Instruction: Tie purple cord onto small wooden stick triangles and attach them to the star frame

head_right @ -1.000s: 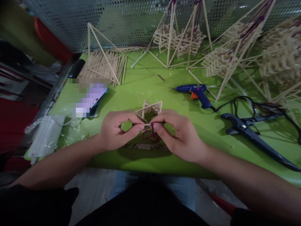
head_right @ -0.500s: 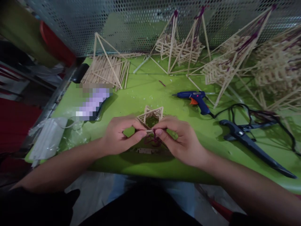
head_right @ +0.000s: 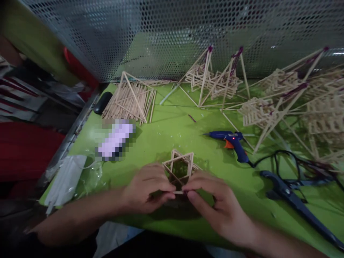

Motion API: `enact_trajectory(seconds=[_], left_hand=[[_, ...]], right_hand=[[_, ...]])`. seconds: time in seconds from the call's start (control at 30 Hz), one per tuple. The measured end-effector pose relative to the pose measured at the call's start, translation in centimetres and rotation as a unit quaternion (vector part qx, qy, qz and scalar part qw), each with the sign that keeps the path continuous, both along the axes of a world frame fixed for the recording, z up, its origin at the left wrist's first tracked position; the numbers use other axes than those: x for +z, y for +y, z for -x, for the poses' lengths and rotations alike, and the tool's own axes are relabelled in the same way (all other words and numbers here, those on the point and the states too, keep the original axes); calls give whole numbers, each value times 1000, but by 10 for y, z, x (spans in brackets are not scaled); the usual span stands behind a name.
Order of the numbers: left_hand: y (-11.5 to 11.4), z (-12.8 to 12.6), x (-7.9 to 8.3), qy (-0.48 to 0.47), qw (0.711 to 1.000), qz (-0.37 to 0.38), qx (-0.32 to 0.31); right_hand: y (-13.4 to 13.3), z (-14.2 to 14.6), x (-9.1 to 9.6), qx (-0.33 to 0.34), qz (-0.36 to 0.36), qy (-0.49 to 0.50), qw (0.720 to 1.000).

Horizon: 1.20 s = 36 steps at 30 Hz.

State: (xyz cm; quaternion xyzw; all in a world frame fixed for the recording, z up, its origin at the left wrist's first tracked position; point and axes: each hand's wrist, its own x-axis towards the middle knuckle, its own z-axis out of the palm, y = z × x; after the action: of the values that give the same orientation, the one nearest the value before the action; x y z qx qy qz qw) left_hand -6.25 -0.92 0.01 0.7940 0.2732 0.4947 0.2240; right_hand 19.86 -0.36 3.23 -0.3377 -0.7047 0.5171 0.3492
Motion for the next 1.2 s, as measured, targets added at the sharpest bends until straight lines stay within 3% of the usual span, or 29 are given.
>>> enact_trajectory(seconds=[0.17, 0.7, 1.03, 1.2], left_hand=[[2, -2, -4, 6, 998, -59, 16], [4, -1, -10, -7, 993, -116, 13], [4, 0, -13, 7, 991, -132, 2], [5, 1, -12, 3, 991, -132, 5]], right_hand=[[0, 2, -3, -6, 39, -10, 999], [-1, -2, -13, -18, -37, -19, 999], [-2, -4, -11, -11, 13, -23, 1000], [-2, -4, -7, -23, -7, -31, 999]])
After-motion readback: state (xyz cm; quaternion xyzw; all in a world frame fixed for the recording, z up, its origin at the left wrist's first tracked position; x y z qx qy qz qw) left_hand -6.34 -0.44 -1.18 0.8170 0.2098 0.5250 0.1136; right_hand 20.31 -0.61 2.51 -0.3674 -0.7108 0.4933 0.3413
